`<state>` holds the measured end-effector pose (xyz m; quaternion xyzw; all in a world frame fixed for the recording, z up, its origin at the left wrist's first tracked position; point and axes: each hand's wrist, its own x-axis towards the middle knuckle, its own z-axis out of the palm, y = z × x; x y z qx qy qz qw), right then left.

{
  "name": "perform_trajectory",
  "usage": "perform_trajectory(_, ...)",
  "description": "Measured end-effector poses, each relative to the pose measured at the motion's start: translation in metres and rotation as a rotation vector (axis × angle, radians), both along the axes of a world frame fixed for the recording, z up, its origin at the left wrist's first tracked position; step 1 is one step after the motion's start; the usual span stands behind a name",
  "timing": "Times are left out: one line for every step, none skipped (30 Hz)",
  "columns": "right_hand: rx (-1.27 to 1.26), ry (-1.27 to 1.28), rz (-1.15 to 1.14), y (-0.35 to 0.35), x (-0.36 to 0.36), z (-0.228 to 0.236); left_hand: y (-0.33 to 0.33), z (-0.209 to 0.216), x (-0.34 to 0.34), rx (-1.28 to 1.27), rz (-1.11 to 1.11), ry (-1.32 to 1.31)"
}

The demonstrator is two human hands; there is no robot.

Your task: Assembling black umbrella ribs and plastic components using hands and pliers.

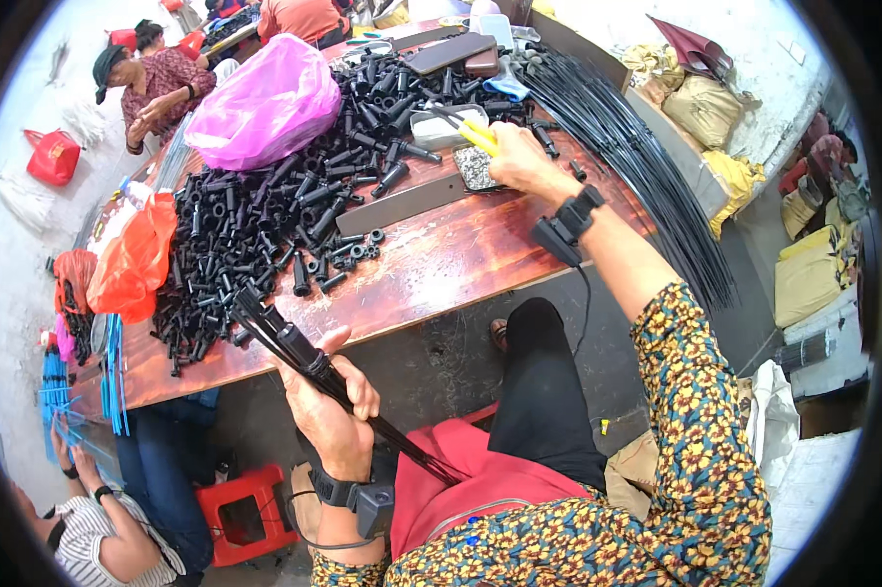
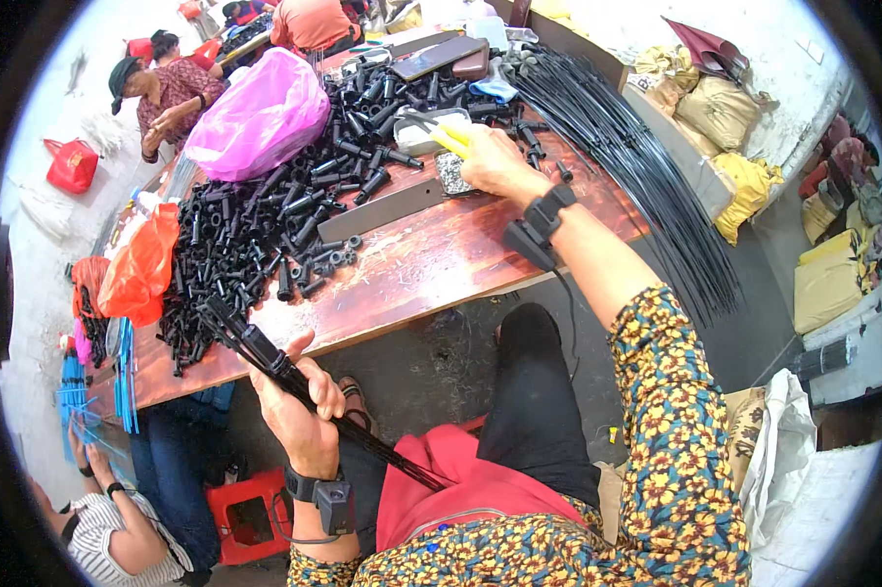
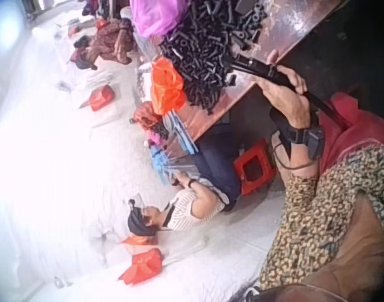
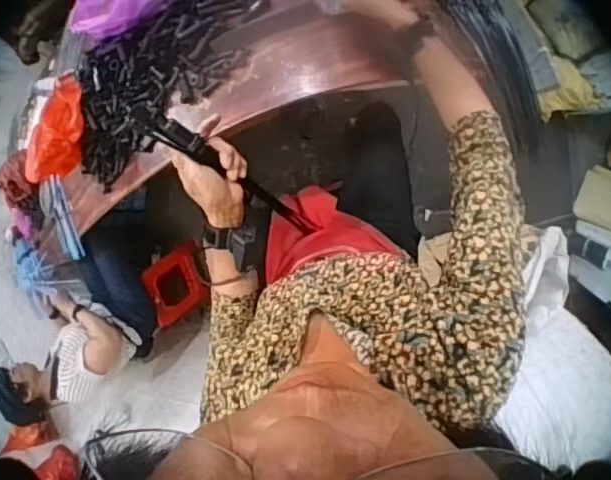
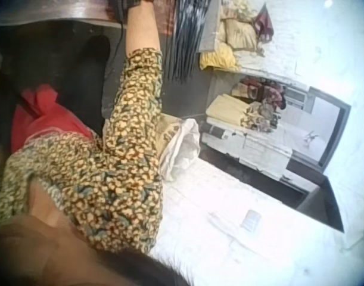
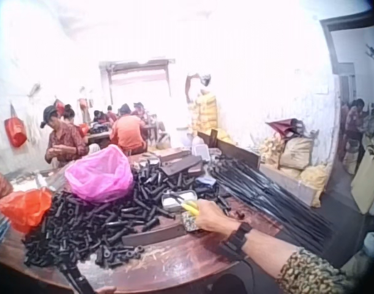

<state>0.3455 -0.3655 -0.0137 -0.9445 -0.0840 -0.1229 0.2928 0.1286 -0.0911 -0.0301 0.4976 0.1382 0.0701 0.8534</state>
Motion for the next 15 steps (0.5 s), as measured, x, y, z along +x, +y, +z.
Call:
perform_trajectory(0.001,0.01,0.002,-0.001,0.009,-0.01,0.0,-0.002,0.001,0.001,0.002,0.01)
perform_trajectory(-0.009,-0.04,0.052,-0.004,0.025,-0.024,0.0,-0.003,0.003,-0.013,-0.005,0.002)
perform_trajectory(-0.015,-0.09,0.108,0.001,0.031,-0.029,0.001,-0.004,0.004,-0.025,-0.006,-0.004)
perform_trajectory(-0.174,-0.013,0.029,0.0,0.034,-0.031,0.001,-0.005,0.005,-0.015,-0.011,-0.017)
perform_trajectory(-0.193,-0.049,0.022,0.0,0.036,-0.035,-0.001,-0.003,0.006,-0.001,-0.016,0.0)
perform_trajectory(-0.194,-0.036,0.022,0.004,0.035,-0.033,-0.001,-0.004,0.007,0.002,-0.015,0.007)
perform_trajectory(-0.196,-0.026,0.019,0.006,0.033,-0.028,-0.002,-0.004,0.008,0.003,-0.018,0.01)
perform_trajectory(-0.194,-0.046,0.017,0.007,0.032,-0.029,-0.002,-0.005,0.009,-0.005,-0.02,0.018)
perform_trajectory(-0.215,-0.066,0.029,0.006,0.033,-0.029,-0.003,-0.004,0.009,0.006,-0.024,0.011)
perform_trajectory(-0.225,-0.059,0.03,0.007,0.035,-0.029,-0.003,-0.004,0.01,0.003,-0.025,0.018)
perform_trajectory(-0.234,-0.053,0.032,0.007,0.037,-0.028,-0.003,-0.004,0.01,0.001,-0.026,0.023)
perform_trajectory(-0.216,-0.07,0.04,0.006,0.037,-0.029,-0.004,-0.003,0.011,-0.009,-0.039,0.026)
perform_trajectory(-0.212,-0.07,0.042,0.005,0.038,-0.029,-0.004,-0.003,0.011,-0.006,-0.036,0.027)
perform_trajectory(-0.213,-0.049,0.03,0.003,0.039,-0.029,-0.005,-0.004,0.011,0.002,-0.041,0.015)
perform_trajectory(-0.213,-0.03,0.021,0.003,0.039,-0.028,-0.006,-0.004,0.011,0.011,-0.042,0.003)
